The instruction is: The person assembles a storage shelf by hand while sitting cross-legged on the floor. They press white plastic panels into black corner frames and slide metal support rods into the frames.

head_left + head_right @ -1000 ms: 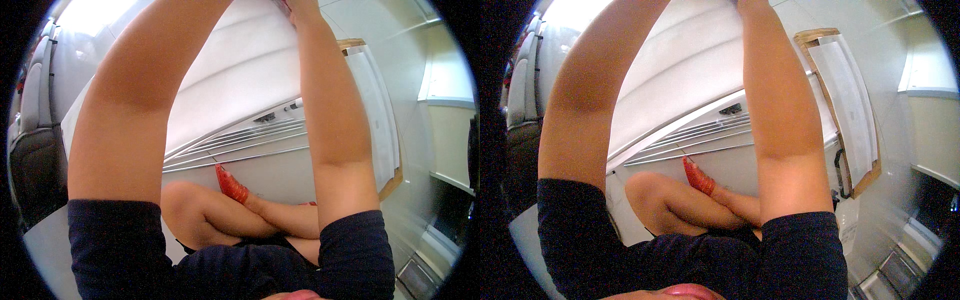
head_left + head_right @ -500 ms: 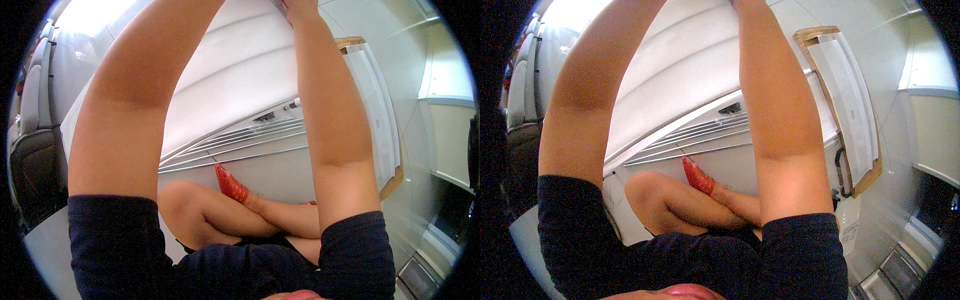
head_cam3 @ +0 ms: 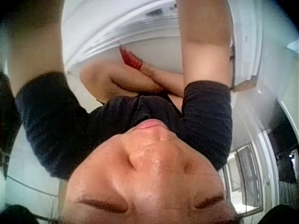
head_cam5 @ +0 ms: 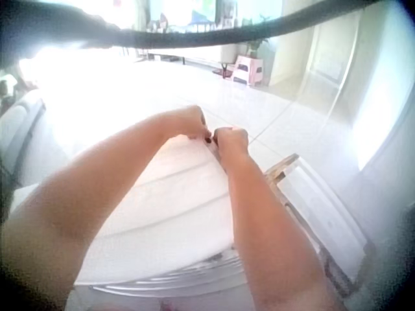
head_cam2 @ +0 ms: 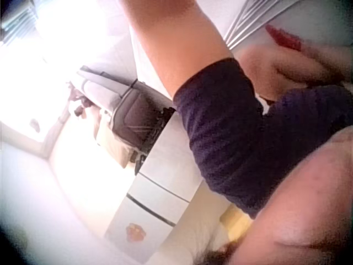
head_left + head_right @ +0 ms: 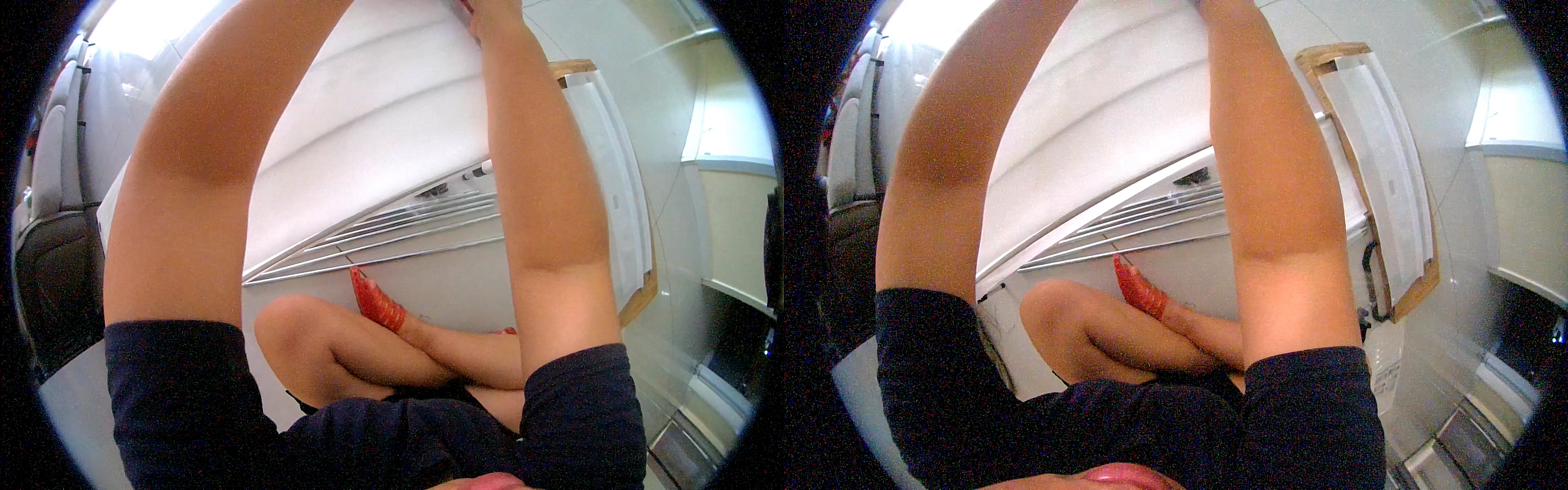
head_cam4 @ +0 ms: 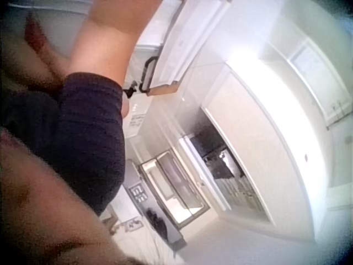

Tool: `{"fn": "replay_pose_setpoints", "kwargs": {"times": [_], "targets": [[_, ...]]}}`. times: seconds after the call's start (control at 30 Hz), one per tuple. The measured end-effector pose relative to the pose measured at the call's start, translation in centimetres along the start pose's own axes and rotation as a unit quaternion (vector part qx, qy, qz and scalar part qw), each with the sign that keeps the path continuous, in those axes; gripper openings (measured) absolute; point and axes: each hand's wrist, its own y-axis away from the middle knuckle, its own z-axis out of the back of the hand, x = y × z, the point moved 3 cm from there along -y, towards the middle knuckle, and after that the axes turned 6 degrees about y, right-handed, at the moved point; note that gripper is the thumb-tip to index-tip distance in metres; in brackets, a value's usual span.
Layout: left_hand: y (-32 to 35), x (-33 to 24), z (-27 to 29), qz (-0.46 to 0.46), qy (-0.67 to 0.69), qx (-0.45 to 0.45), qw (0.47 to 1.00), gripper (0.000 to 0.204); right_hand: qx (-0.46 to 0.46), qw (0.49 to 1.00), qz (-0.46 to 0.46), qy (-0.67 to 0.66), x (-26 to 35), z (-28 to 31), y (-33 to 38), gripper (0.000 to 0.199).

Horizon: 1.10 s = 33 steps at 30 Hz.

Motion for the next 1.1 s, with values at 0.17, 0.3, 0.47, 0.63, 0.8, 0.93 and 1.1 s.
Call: {"fn": "replay_pose_setpoints", "kwargs": {"times": [0.17, 0.3, 0.47, 0.63, 0.8, 0.93, 1.1], "targets": [[-1.0, -1.8, -0.1, -0.048, -0.160, 0.005, 0.986, 0.035, -0.013, 0.934, 0.241, 0.264, 0.1, 1.0, -0.5, 0.010], [-3.4, -0.1, -1.8, -0.070, -0.211, 0.032, 0.975, 0.033, -0.010, 0.875, 0.330, 0.356, 0.2, 0.4, -0.8, 0.007], [-1.7, -3.9, -2.0, 0.029, -0.025, 0.037, 0.999, 0.023, -0.044, 0.867, 0.316, 0.383, -3.5, 2.4, -2.8, 0.003], [-0.4, -0.4, -1.0, -0.270, -0.193, 0.036, 0.943, 0.021, 0.000, 0.887, 0.300, 0.350, -2.4, -0.6, -1.9, 0.011], [2.2, -1.2, 0.8, 0.021, 0.137, 0.010, 0.990, 0.020, -0.002, 0.889, 0.295, 0.349, -2.1, 0.3, -2.1, 0.012], [2.1, 0.1, 1.0, 0.052, 0.058, 0.006, 0.997, 0.030, 0.010, 0.900, 0.283, 0.332, -1.9, 0.0, -2.2, 0.012], [1.9, -0.7, 0.8, 0.108, 0.027, 0.019, 0.994, 0.034, 0.018, 0.910, 0.264, 0.320, -2.1, 0.2, -2.3, 0.013]]}}
